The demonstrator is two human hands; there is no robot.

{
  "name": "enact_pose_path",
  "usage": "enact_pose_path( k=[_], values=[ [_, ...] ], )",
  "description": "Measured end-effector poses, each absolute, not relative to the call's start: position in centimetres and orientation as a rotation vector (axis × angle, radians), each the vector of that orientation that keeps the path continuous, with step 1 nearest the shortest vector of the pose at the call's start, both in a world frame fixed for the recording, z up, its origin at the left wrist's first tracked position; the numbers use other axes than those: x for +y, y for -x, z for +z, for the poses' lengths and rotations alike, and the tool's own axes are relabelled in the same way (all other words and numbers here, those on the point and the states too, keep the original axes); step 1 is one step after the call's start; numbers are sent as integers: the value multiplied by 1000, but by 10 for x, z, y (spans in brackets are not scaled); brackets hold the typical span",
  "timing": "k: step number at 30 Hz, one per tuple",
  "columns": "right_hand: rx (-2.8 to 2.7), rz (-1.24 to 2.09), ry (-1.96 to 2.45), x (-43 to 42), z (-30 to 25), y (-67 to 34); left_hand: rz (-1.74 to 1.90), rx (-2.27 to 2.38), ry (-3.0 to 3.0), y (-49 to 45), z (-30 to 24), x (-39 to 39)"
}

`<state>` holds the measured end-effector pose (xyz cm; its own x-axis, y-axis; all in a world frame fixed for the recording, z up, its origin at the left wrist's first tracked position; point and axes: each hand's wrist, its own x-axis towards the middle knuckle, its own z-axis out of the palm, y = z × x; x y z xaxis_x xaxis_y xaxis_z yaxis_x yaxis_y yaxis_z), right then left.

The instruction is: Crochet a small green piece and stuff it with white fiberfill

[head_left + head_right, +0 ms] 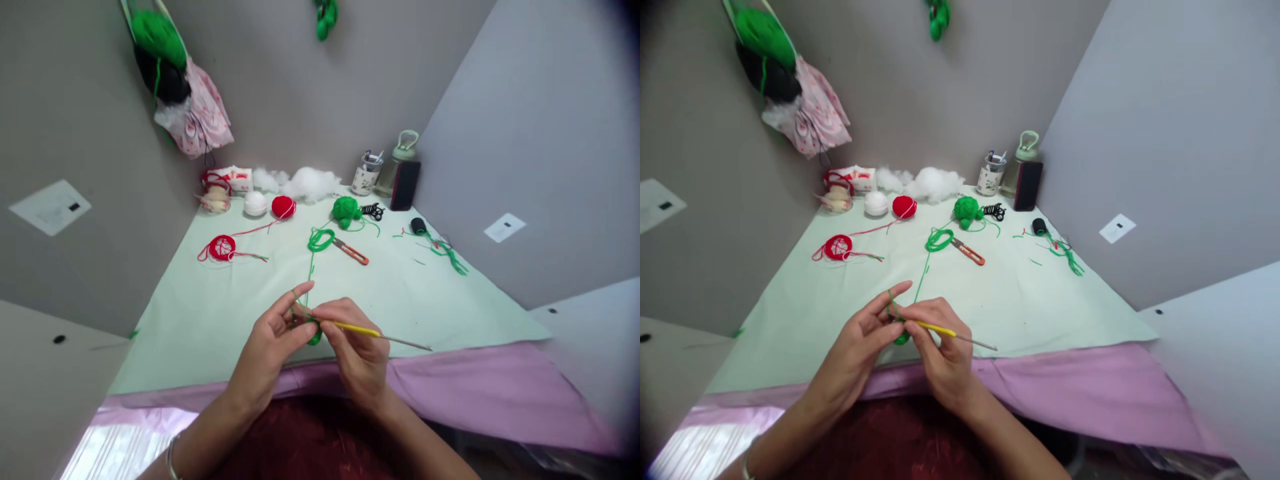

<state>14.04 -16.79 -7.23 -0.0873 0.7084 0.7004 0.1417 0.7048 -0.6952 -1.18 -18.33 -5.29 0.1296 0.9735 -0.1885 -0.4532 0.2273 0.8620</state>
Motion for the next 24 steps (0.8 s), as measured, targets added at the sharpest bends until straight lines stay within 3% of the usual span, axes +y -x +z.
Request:
enact_pose_path(
  k=[5,14,19,24],
  values=[
    [-1855,44,617,-167,-72,-144,1284,989,-760,8,-52,-183],
    [-1838,-151,612,-169,-71,-155,1243,871,-581,-5,-40,-184],
    [-1720,187,605,-168,-67,-157,1045,670,-487,3,-43,-180],
    [-1471,638,600,-165,-54,-162,1095,649,-515,14,-38,-175]
  ],
)
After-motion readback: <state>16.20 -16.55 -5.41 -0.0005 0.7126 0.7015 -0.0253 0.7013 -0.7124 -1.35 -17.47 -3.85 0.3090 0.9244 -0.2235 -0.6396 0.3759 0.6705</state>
